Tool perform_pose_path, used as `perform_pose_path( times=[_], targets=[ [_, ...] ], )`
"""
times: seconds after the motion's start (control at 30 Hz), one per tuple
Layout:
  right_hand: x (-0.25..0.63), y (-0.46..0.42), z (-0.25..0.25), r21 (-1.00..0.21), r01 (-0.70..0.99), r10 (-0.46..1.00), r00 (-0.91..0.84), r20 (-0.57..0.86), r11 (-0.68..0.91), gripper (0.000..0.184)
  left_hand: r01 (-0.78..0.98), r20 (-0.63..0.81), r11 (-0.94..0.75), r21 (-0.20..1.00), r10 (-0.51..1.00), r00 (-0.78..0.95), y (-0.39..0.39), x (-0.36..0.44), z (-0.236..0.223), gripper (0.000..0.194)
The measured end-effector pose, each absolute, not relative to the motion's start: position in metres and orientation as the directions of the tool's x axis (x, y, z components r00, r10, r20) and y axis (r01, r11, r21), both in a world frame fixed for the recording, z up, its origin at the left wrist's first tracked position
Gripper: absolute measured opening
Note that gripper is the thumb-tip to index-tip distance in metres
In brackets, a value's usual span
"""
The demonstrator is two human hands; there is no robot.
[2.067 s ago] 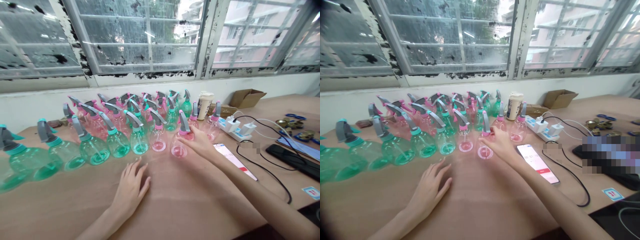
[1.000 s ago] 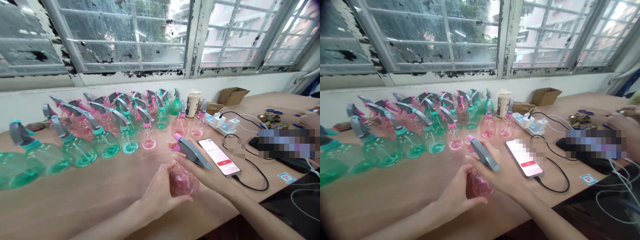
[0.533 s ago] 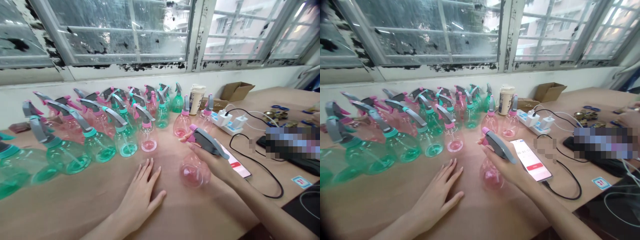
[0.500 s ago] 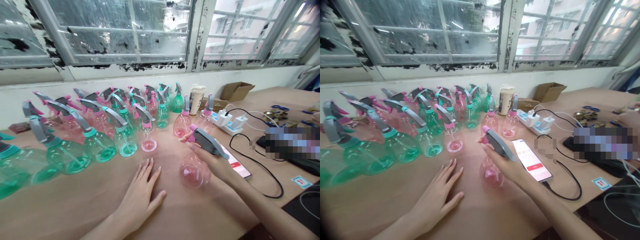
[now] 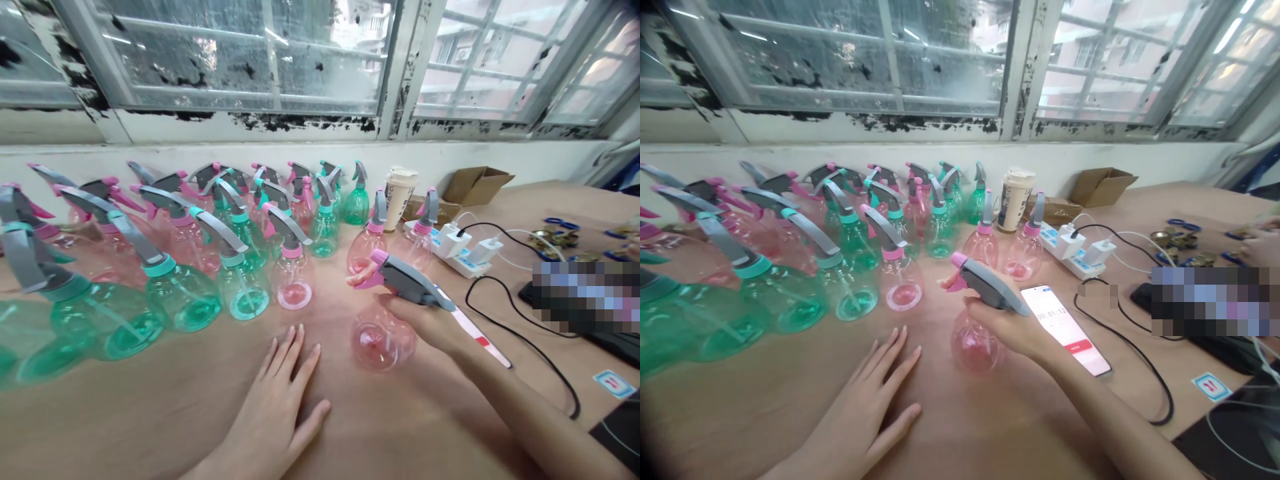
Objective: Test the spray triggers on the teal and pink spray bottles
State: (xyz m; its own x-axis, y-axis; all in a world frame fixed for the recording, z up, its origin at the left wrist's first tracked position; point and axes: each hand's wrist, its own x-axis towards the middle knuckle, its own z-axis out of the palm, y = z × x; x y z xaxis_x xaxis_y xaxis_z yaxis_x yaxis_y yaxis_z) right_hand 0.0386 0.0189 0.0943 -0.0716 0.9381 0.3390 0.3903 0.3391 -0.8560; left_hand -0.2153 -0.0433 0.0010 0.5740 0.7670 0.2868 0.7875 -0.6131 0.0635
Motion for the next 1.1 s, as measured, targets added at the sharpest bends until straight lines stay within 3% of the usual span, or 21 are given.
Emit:
perform_pose_path(
  times=[0.2, 0.3, 0.47, 0.63, 0.93, 1.1],
  targets=[
    [0.04, 0.014, 0.087, -0.841, 0.342, 0.908, -0.149, 0.393, 0.42, 0.017, 0.789, 0.258, -0.613, 0.041, 0.769, 0.585, -0.044, -0.215, 0.006, 0.058],
    [0.043, 0.004, 0.088, -0.798, 0.416, 0.896, -0.124, 0.427, 0.437, 0.025, 0.783, 0.291, -0.62, 0.046, 0.758, 0.583, -0.044, -0.215, -0.001, 0.06],
    [0.049, -0.006, 0.09, -0.773, 0.488, 0.911, -0.144, 0.387, 0.405, 0.017, 0.788, 0.317, -0.613, 0.054, 0.759, 0.569, -0.045, -0.215, -0.006, 0.061],
    [0.056, -0.008, 0.083, -0.798, 0.423, 0.902, -0.245, 0.355, 0.429, 0.024, 0.783, 0.296, -0.621, 0.039, 0.755, 0.585, -0.043, -0.214, 0.001, 0.057],
    [0.057, -0.009, 0.08, -0.85, 0.362, 0.92, -0.228, 0.318, 0.384, 0.023, 0.789, 0.296, -0.612, 0.065, 0.767, 0.57, -0.044, -0.214, -0.005, 0.059],
    [0.055, -0.005, 0.076, -0.836, 0.409, 0.924, -0.058, 0.377, 0.367, 0.019, 0.797, 0.267, -0.596, 0.096, 0.787, 0.557, -0.047, -0.213, -0.003, 0.059]
  ],
)
